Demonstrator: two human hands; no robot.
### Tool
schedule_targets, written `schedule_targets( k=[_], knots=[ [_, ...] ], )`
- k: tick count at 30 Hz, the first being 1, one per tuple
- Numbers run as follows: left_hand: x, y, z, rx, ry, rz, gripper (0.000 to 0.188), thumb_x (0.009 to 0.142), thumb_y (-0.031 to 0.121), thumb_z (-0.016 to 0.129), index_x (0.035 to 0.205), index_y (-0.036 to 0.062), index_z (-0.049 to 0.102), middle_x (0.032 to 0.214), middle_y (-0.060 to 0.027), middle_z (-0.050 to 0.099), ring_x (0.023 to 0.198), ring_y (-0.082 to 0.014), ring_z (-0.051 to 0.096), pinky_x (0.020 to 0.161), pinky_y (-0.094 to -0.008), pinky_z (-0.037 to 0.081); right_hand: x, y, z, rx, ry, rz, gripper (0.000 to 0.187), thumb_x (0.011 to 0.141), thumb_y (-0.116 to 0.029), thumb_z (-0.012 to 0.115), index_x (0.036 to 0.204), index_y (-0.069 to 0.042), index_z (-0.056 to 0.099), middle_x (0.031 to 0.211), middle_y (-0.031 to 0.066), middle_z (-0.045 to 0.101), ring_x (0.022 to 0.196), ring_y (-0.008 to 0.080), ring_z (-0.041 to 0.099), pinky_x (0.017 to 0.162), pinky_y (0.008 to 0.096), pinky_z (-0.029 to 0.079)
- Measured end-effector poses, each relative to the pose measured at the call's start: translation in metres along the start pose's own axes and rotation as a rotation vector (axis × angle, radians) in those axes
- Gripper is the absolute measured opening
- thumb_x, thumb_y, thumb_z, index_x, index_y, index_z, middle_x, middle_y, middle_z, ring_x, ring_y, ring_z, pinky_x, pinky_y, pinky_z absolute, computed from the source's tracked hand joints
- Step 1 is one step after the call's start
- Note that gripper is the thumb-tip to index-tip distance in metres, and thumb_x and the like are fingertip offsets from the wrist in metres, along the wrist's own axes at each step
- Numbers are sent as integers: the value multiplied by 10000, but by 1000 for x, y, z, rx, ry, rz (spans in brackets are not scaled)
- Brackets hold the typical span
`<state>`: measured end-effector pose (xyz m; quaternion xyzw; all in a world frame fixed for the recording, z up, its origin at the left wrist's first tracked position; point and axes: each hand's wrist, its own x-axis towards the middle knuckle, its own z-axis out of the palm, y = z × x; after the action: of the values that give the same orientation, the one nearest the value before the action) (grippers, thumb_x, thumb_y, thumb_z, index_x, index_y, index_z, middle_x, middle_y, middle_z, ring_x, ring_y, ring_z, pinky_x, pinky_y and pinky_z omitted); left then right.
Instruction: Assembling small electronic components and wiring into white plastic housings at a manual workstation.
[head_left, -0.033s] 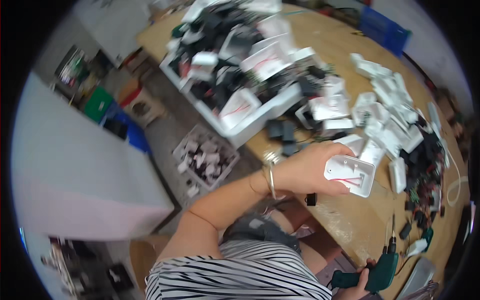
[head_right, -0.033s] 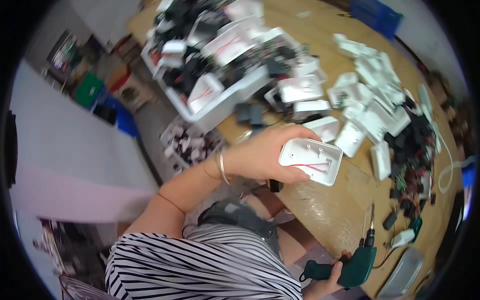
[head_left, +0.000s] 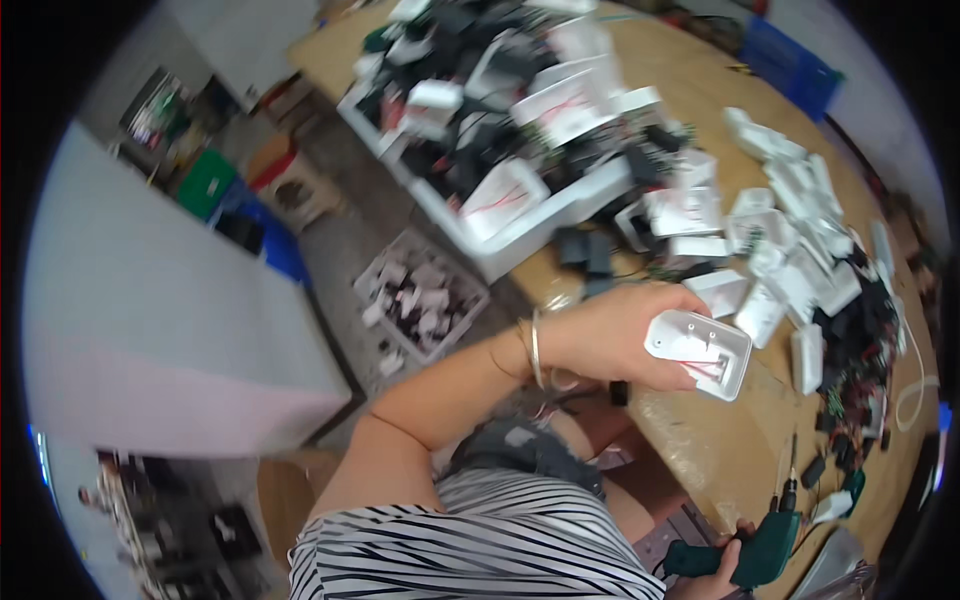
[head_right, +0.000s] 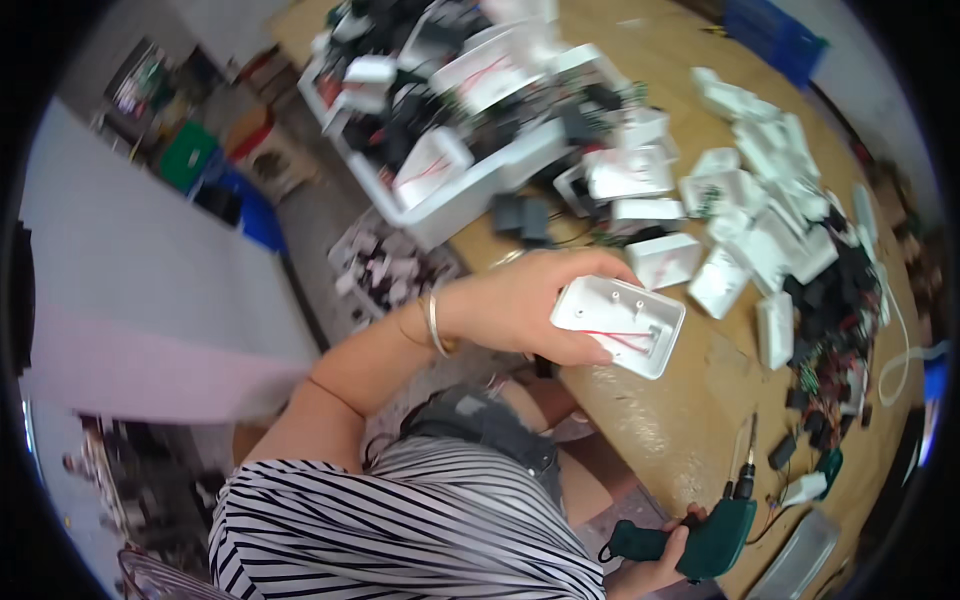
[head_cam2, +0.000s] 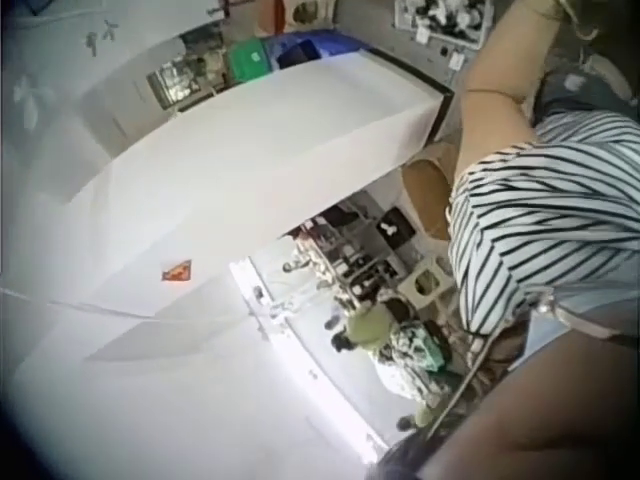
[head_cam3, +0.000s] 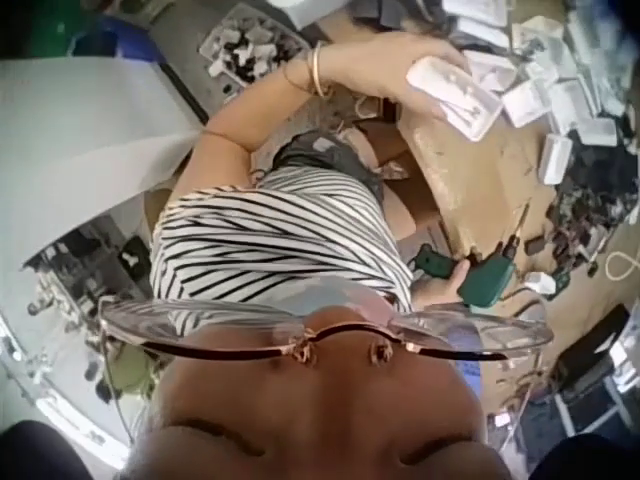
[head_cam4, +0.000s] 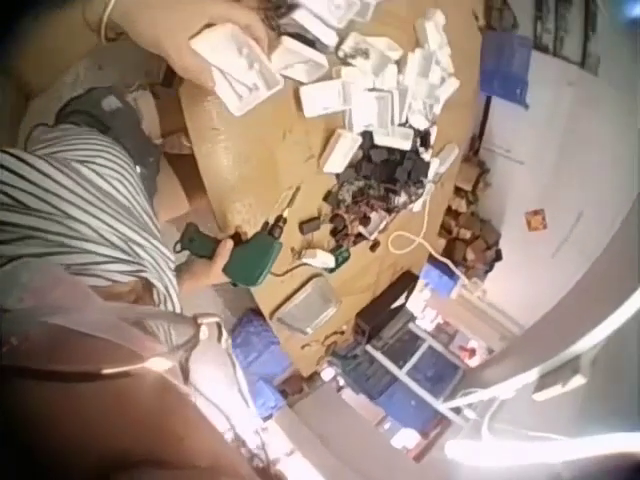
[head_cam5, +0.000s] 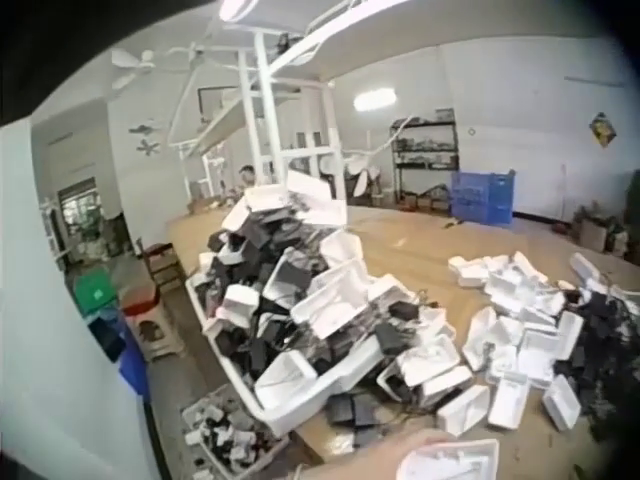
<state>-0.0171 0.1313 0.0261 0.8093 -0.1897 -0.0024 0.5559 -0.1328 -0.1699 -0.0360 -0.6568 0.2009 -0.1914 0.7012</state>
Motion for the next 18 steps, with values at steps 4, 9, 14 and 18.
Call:
schedule_targets(
  k=[4,9,14,18],
  knots=[
    [-91,-40,-40,-447,-217,-547,567,742,212,689,1216,43,428,961,-66,579,819,-85,541,559,-227,462,2,-4,10,-47,89,-15,364,764,-140,634,1065,42,539,926,135,580,716,231,541,654,338,482],
    [-228,-185,-33,-712,427,-929,456,765,309,651,1103,49,490,848,-12,545,601,-66,488,446,-183,413,23,5,9,-154,7,26,429,727,-187,637,1090,6,512,889,111,528,726,208,475,692,320,406],
    [-313,-327,-34,-898,978,-1031,326,755,322,651,947,79,548,703,2,510,547,-90,480,416,-207,381,-28,-32,97,-192,101,-69,351,701,-157,646,982,36,557,827,106,539,698,209,484,660,297,408],
    [-333,-411,-76,-711,1186,-1073,431,703,340,686,941,11,541,774,-48,557,606,-139,534,458,-264,418,-47,-35,115,-252,170,-115,327,684,-209,665,897,21,572,781,81,531,669,184,478,635,282,411]
  ],
)
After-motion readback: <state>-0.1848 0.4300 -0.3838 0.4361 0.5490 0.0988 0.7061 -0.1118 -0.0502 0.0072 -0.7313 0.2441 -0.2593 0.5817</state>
